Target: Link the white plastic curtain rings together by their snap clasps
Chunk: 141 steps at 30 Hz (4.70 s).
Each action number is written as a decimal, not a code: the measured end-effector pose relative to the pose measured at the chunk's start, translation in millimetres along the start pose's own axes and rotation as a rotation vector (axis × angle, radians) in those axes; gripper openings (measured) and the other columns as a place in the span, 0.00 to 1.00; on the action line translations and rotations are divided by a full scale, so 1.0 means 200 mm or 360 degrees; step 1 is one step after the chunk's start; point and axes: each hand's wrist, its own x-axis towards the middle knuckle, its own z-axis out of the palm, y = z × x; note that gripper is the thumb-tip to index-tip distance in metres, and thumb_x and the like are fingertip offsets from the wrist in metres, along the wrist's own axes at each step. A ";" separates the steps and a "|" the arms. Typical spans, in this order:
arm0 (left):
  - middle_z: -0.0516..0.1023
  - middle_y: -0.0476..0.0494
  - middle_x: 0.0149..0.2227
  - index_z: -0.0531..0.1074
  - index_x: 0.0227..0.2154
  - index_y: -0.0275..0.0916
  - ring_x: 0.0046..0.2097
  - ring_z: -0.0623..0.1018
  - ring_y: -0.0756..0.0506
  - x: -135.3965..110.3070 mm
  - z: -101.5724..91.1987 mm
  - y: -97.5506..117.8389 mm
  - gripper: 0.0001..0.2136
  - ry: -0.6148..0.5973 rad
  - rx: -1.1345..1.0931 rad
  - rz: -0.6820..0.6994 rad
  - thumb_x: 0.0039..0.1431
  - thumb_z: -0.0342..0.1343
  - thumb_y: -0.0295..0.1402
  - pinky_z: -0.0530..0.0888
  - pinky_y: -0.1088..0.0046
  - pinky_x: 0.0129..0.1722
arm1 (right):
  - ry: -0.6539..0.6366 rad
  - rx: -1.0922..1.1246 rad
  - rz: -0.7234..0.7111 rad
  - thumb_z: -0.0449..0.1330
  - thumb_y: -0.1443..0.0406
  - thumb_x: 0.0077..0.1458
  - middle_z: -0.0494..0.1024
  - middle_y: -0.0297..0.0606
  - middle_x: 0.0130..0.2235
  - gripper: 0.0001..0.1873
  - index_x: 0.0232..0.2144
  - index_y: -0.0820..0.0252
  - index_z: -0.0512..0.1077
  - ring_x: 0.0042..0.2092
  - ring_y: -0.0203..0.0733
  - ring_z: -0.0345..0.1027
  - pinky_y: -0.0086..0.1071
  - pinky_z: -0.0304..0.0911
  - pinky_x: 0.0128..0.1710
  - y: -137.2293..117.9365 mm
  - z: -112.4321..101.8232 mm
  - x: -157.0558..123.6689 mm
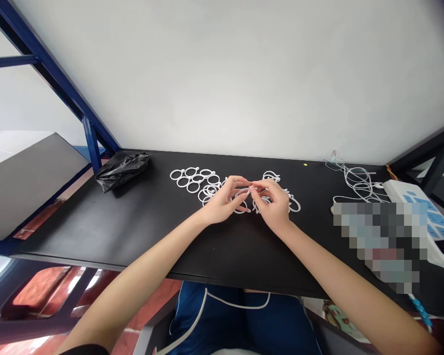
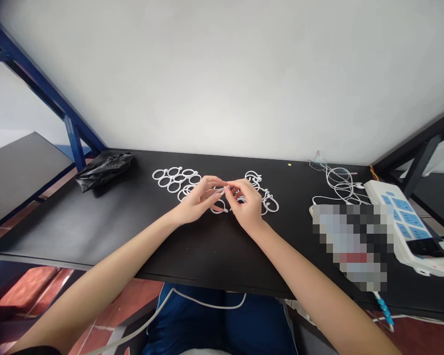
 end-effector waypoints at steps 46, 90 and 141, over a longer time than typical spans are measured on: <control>0.60 0.57 0.23 0.68 0.35 0.36 0.17 0.69 0.56 -0.01 -0.01 0.03 0.17 -0.0001 0.0323 0.0007 0.62 0.55 0.47 0.67 0.81 0.16 | -0.0411 -0.0065 -0.0346 0.43 0.66 0.69 0.65 0.29 0.23 0.11 0.35 0.56 0.63 0.21 0.33 0.59 0.29 0.56 0.22 -0.05 -0.03 -0.02; 0.59 0.57 0.22 0.68 0.36 0.36 0.18 0.71 0.55 -0.02 -0.03 0.02 0.15 -0.0095 0.0355 0.0037 0.65 0.53 0.45 0.70 0.83 0.17 | -0.0421 -0.0122 -0.0359 0.44 0.67 0.68 0.63 0.28 0.20 0.12 0.30 0.56 0.60 0.20 0.32 0.57 0.28 0.54 0.21 -0.04 -0.03 -0.03; 0.62 0.56 0.21 0.68 0.33 0.35 0.20 0.67 0.56 -0.02 0.01 0.04 0.18 -0.0163 0.0261 -0.0057 0.64 0.50 0.48 0.69 0.82 0.16 | -0.0454 0.0039 -0.0226 0.44 0.64 0.69 0.63 0.28 0.20 0.16 0.28 0.56 0.61 0.20 0.33 0.58 0.29 0.55 0.21 -0.06 -0.03 -0.03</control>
